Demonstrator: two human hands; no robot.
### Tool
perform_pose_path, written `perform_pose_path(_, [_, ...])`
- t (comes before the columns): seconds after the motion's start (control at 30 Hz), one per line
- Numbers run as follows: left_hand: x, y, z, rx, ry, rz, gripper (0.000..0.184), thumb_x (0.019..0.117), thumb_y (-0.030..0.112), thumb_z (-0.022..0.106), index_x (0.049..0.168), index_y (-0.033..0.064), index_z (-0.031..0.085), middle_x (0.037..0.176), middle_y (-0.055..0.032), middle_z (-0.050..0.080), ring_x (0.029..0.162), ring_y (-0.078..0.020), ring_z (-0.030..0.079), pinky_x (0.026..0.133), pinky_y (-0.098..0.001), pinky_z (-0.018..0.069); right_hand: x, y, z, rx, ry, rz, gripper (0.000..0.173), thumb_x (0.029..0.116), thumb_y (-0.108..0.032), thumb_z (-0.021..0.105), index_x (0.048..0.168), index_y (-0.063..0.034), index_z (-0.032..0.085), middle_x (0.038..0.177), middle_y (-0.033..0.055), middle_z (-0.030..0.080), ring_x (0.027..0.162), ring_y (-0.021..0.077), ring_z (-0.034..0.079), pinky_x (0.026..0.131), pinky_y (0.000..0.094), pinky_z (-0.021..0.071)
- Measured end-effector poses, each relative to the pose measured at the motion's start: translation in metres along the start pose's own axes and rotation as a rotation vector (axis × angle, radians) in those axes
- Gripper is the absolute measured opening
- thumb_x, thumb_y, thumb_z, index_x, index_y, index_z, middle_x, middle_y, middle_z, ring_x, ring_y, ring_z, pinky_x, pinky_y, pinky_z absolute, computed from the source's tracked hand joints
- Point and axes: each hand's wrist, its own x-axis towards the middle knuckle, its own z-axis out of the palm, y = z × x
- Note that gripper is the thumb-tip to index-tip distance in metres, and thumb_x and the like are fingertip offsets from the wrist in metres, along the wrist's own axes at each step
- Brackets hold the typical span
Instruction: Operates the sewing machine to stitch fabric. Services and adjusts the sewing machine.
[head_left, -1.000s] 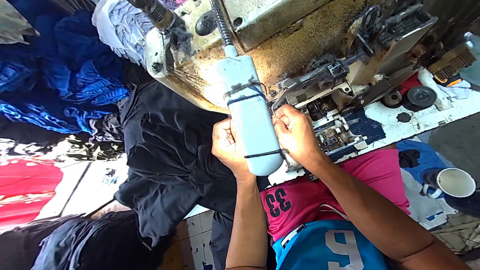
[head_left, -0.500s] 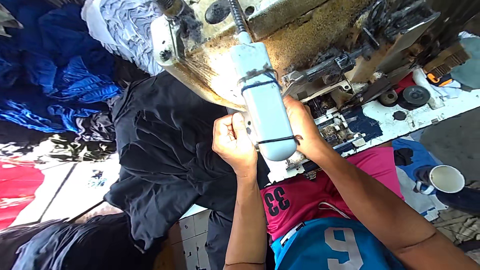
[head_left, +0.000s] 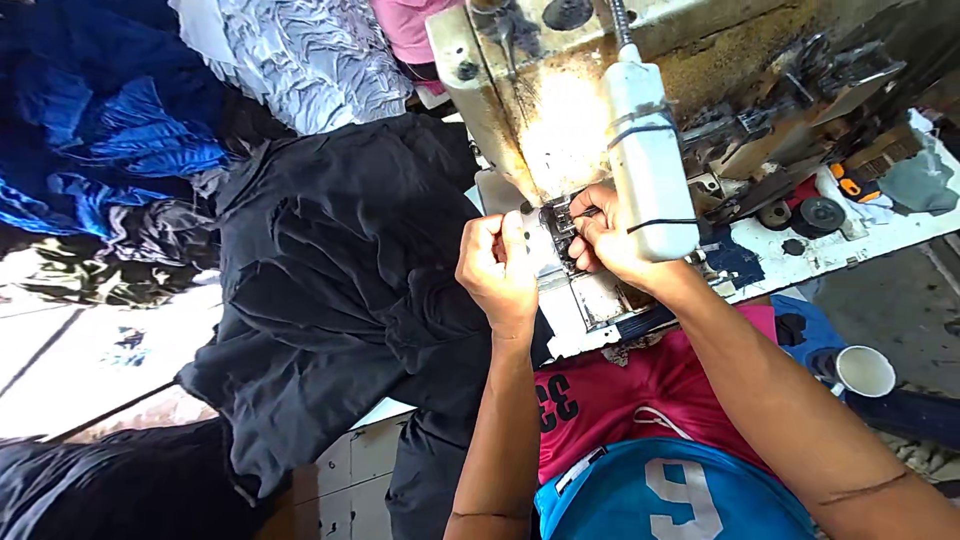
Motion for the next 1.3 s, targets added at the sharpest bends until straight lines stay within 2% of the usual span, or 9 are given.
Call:
perform_pose_path(0.1, [0.0, 0.003, -0.001, -0.002, 0.009, 0.014, 0.013, 0.1047, 0.016, 0.06, 0.105, 0.006, 0.068, 0.086, -0.0003, 0.061, 0.065, -0.0036, 0.056, 0.053, -0.0178, 0.0473, -0.016, -0.002, 0.002, 0.061, 0.036, -0.005, 0.03, 0.1132, -0.024, 0.036, 0.132, -0.009, 0.053, 0.086, 0.0117, 0.074, 0.068, 0.0213, 0.075, 0.062, 0.0358, 0.0647])
perform_pose_path(0.2, [-0.005, 0.014, -0.007, 0.026, 0.02, 0.174, 0.01, 0.0959, 0.013, 0.069, 0.101, 0.0047, 0.07, 0.111, -0.0066, 0.064, 0.098, -0.0133, 0.063, 0.078, -0.0256, 0.0546, -0.032, -0.005, 0.007, 0.219, 0.082, -0.009, 0.041, 0.1126, -0.042, 0.035, 0.133, -0.0106, 0.053, 0.09, 0.0134, 0.074, 0.074, 0.0241, 0.076, 0.067, 0.0379, 0.0653])
perform_pose_path(0.3, [-0.026, 0.031, -0.006, 0.163, -0.02, 0.198, 0.021, 0.083, 0.029, 0.085, 0.086, 0.0112, 0.073, 0.122, -0.0112, 0.062, 0.115, -0.0263, 0.056, 0.098, -0.041, 0.0478, -0.039, -0.003, 0.007, 0.352, 0.113, -0.012, 0.05, 0.1113, -0.048, 0.034, 0.137, -0.0098, 0.053, 0.096, 0.0134, 0.073, 0.077, 0.0244, 0.076, 0.069, 0.0395, 0.0658])
perform_pose_path(0.4, [-0.046, 0.039, 0.004, 0.326, -0.117, 0.106, 0.031, 0.0832, 0.048, 0.082, 0.089, 0.0182, 0.077, 0.14, -0.014, 0.057, 0.13, -0.0328, 0.049, 0.108, -0.0514, 0.0363, -0.042, 0.002, 0.004, 0.51, 0.068, -0.02, 0.062, 0.1099, -0.055, 0.027, 0.144, -0.0078, 0.047, 0.102, 0.0192, 0.072, 0.08, 0.0289, 0.075, 0.073, 0.0423, 0.0644])
perform_pose_path(0.67, [-0.048, 0.036, 0.019, 0.454, -0.15, 0.064, 0.024, 0.09, 0.04, 0.073, 0.078, 0.0194, 0.074, 0.148, -0.0017, 0.057, 0.142, -0.026, 0.044, 0.111, -0.0549, 0.0312, -0.05, 0.019, 0.006, 0.521, 0.082, -0.157, 0.049, 0.1104, -0.05, 0.034, 0.141, -0.0153, 0.051, 0.115, 0.0103, 0.069, 0.102, 0.0227, 0.07, 0.088, 0.0433, 0.0603])
perform_pose_path(0.83, [-0.046, 0.033, 0.022, 0.496, -0.139, 0.125, 0.02, 0.0856, 0.031, 0.077, 0.075, 0.0155, 0.071, 0.146, -0.0064, 0.059, 0.137, -0.0274, 0.049, 0.107, -0.0549, 0.0343, -0.056, 0.013, -0.015, 0.174, 0.133, -0.128, 0.043, 0.1116, -0.045, 0.034, 0.138, -0.0182, 0.056, 0.103, 0.0057, 0.069, 0.089, 0.0175, 0.071, 0.073, 0.0402, 0.0615])
perform_pose_path(1.03, [-0.047, 0.032, 0.027, 0.55, -0.083, 0.133, 0.024, 0.0844, 0.032, 0.078, 0.073, 0.0146, 0.068, 0.139, -0.0077, 0.063, 0.131, -0.0263, 0.053, 0.107, -0.0528, 0.0343, -0.054, 0.014, -0.03, 0.072, 0.096, -0.149, 0.04, 0.1117, -0.04, 0.039, 0.13, -0.0121, 0.061, 0.102, 0.0067, 0.071, 0.088, 0.0174, 0.073, 0.077, 0.0407, 0.0648])
perform_pose_path(1.17, [-0.049, 0.028, 0.028, 0.546, -0.076, 0.133, 0.024, 0.0836, 0.033, 0.079, 0.073, 0.0139, 0.068, 0.137, -0.0094, 0.064, 0.131, -0.0275, 0.053, 0.108, -0.0533, 0.0339, -0.054, 0.014, -0.026, -0.197, 0.259, -0.237, 0.022, 0.1069, -0.024, 0.056, 0.123, -0.0149, 0.068, 0.099, 0.0009, 0.074, 0.071, 0.0108, 0.071, 0.062, 0.0324, 0.0629])
perform_pose_path(1.3, [-0.048, 0.027, 0.028, 0.549, -0.061, 0.164, 0.025, 0.0843, 0.031, 0.078, 0.07, 0.0143, 0.064, 0.135, -0.0092, 0.065, 0.129, -0.0277, 0.054, 0.107, -0.0536, 0.0347, -0.044, 0.016, -0.018, -0.368, 0.342, -0.352, 0.01, 0.0955, -0.015, 0.07, 0.103, -0.0153, 0.076, 0.094, 0.0022, 0.065, 0.07, 0.0141, 0.06, 0.06, 0.0368, 0.0525])
